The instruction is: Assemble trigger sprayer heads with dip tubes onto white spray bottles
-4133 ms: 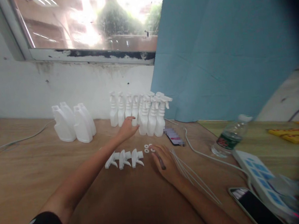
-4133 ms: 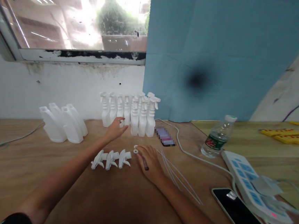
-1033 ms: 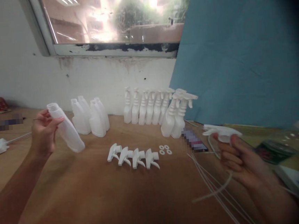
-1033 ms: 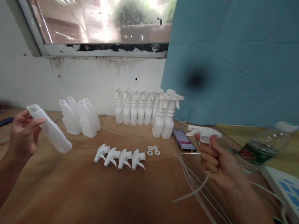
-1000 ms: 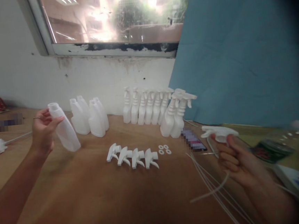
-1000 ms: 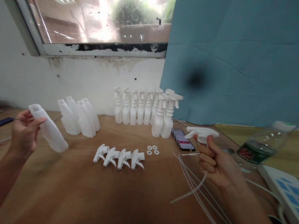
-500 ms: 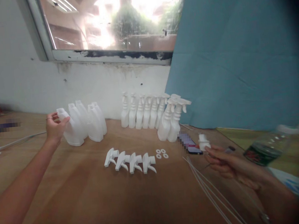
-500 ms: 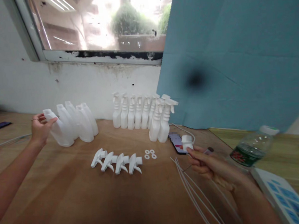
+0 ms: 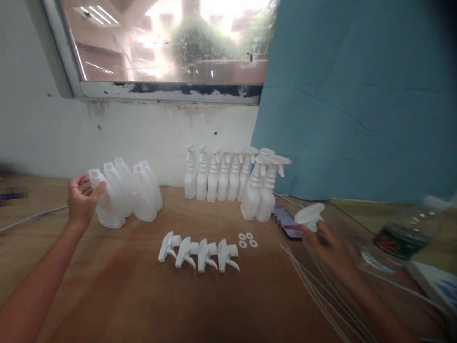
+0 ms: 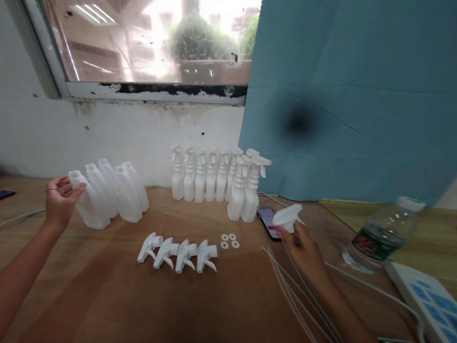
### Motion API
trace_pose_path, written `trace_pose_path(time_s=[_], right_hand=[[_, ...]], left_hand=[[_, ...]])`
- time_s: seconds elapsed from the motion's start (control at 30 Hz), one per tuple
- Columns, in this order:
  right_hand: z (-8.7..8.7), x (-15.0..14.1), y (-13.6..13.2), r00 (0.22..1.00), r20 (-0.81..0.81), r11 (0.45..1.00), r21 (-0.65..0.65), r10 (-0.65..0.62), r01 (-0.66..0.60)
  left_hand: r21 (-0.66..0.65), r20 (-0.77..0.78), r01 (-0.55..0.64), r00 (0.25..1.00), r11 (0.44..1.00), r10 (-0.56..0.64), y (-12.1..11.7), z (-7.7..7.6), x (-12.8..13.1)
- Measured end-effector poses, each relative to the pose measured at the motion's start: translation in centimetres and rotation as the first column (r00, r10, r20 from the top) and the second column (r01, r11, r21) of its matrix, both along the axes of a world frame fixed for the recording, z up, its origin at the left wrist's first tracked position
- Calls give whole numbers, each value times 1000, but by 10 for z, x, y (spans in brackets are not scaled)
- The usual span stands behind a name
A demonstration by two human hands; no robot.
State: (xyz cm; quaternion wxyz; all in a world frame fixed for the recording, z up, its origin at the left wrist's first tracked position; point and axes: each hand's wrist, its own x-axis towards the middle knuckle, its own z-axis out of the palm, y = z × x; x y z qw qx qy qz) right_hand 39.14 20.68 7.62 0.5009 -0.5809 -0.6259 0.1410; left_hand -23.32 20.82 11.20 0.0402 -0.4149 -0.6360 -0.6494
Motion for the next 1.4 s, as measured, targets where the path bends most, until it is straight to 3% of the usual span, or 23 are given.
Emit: trace_pose_path(time_s=[0.1, 0.23, 0.3, 0.4, 0.43, 0.47, 0.5, 0.53, 0.63, 0.73, 0.87, 1.0, 1.2, 1.3, 1.4], right_hand=[[-3, 6, 4, 988, 147, 995, 96, -50, 36], [-1, -4, 1, 984, 177, 992, 127, -32, 9], [4, -19, -5, 983, 182, 992, 120, 26, -48], [11, -52, -20, 974, 175, 981, 102, 146, -166], [13, -64, -27, 967, 165, 971, 105, 194, -213], [15, -77, -34, 954, 160, 958, 94, 255, -272], [15, -89, -42, 939, 152, 942, 89, 308, -323], [13, -100, -50, 927, 137, 930, 74, 348, -360], [3, -124, -73, 871, 166, 879, 46, 462, -475], [-13, -135, -87, 799, 303, 805, 141, 519, -577], [-27, -142, -95, 687, 455, 683, 208, 566, -700], [-30, -145, -96, 663, 451, 662, 188, 598, -725], [-32, -140, -96, 639, 364, 620, 183, 678, -763], [-39, -139, -99, 701, 258, 667, 216, 665, -713], [-43, -141, -102, 811, 25, 774, 284, 584, -566]], left_hand=[[84, -63, -44, 997, 995, 50, -14, 5, 10], [216, -142, -47, 987, 975, 79, -33, 9, 42], [215, -184, 59, 983, 975, -19, -39, 5, 74], [81, -241, 326, 923, 942, -299, -51, -15, 144], [10, -223, 445, 874, 895, -432, -57, -26, 172], [-42, -65, 654, 752, 755, -656, -65, -37, 199], [-43, 117, 805, 593, 592, -797, -73, -49, 224], [-5, 266, 890, 442, 457, -857, -82, -60, 247], [172, 494, 949, 148, 263, -857, -104, -87, 290], [242, 538, 959, -7, 146, -843, -115, -97, 297], [213, 570, 971, -33, 108, -821, -115, -94, 289], [174, 609, 981, -36, 90, -792, -113, -94, 287], [360, 647, 932, -278, -37, -710, -111, -106, 290], [467, 647, 881, -396, -71, -652, -108, -108, 289], [522, 688, 853, -433, -17, -583, -104, -101, 285]])
